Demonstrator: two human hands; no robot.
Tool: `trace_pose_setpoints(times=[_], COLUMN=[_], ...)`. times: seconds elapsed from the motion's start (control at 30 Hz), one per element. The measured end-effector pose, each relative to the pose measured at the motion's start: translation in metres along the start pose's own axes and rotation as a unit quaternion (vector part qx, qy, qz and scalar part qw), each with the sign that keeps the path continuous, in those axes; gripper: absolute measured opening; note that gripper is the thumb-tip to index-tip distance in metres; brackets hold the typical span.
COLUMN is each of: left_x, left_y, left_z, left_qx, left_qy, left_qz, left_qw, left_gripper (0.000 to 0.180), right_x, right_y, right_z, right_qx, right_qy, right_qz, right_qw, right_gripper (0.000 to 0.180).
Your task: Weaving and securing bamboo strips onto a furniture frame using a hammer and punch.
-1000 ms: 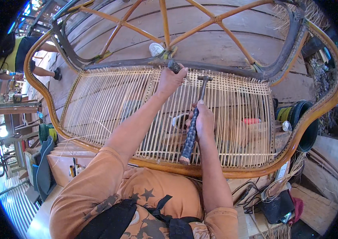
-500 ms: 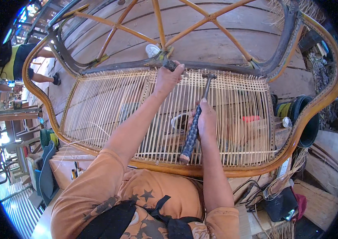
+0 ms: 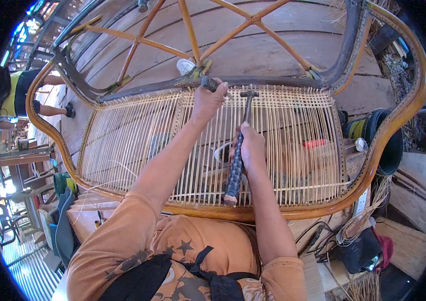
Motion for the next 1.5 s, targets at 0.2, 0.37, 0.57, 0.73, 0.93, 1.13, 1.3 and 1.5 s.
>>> trace_pose_setpoints(times=[0.2, 0.37, 0.57, 0.73, 0.93, 1.13, 1.3, 1.5], left_x=[-0.008, -0.004, -0.003, -0.004, -0.008, 0.003, 0.009, 0.007], left_y=[-0.002, -0.003, 0.0, 0.0, 0.002, 0.003, -0.002, 0.002], left_z=[-0.005, -0.003, -0.009, -0.006, -0.002, -0.015, -0.01, -0.01], left_qx=[0.002, 0.027, 0.034, 0.028, 0.003, -0.013, 0.009, 0.01], left_qy=[0.036, 0.088, 0.087, 0.087, 0.027, 0.005, 0.041, 0.032], left_qz=[-0.02, -0.021, -0.018, -0.011, 0.011, -0.01, -0.011, -0.015], left_qw=[0.999, 0.996, 0.996, 0.996, 1.0, 1.0, 0.999, 0.999], left_gripper=[0.019, 0.021, 0.024, 0.024, 0.025, 0.023, 0.022, 0.024], right_x=[0.0, -0.002, 0.003, 0.003, -0.007, -0.011, -0.007, -0.01], right_y=[-0.006, -0.004, -0.013, -0.01, -0.012, -0.004, 0.0, -0.002], right_z=[-0.001, 0.004, -0.003, 0.0, -0.007, -0.012, -0.008, -0.01], right_qx=[-0.022, -0.014, 0.004, -0.008, -0.049, -0.043, -0.029, -0.012], right_qy=[-0.012, 0.007, -0.017, -0.044, -0.045, -0.011, 0.016, -0.036], right_qz=[-0.001, 0.01, 0.003, -0.007, 0.007, 0.022, 0.018, -0.01], right_qw=[1.0, 1.0, 1.0, 0.999, 0.998, 0.999, 0.999, 0.999], right_gripper=[0.035, 0.035, 0.034, 0.036, 0.039, 0.033, 0.033, 0.032])
Point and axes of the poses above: each hand's wrist, its own y-axis towards the middle knuckle, its own x-axis out of the palm, z = x × y, the point moved 1 cm from there along y, towards the middle knuckle, and after that the axes turned 10 degrees about z, right-handed, at the moved point
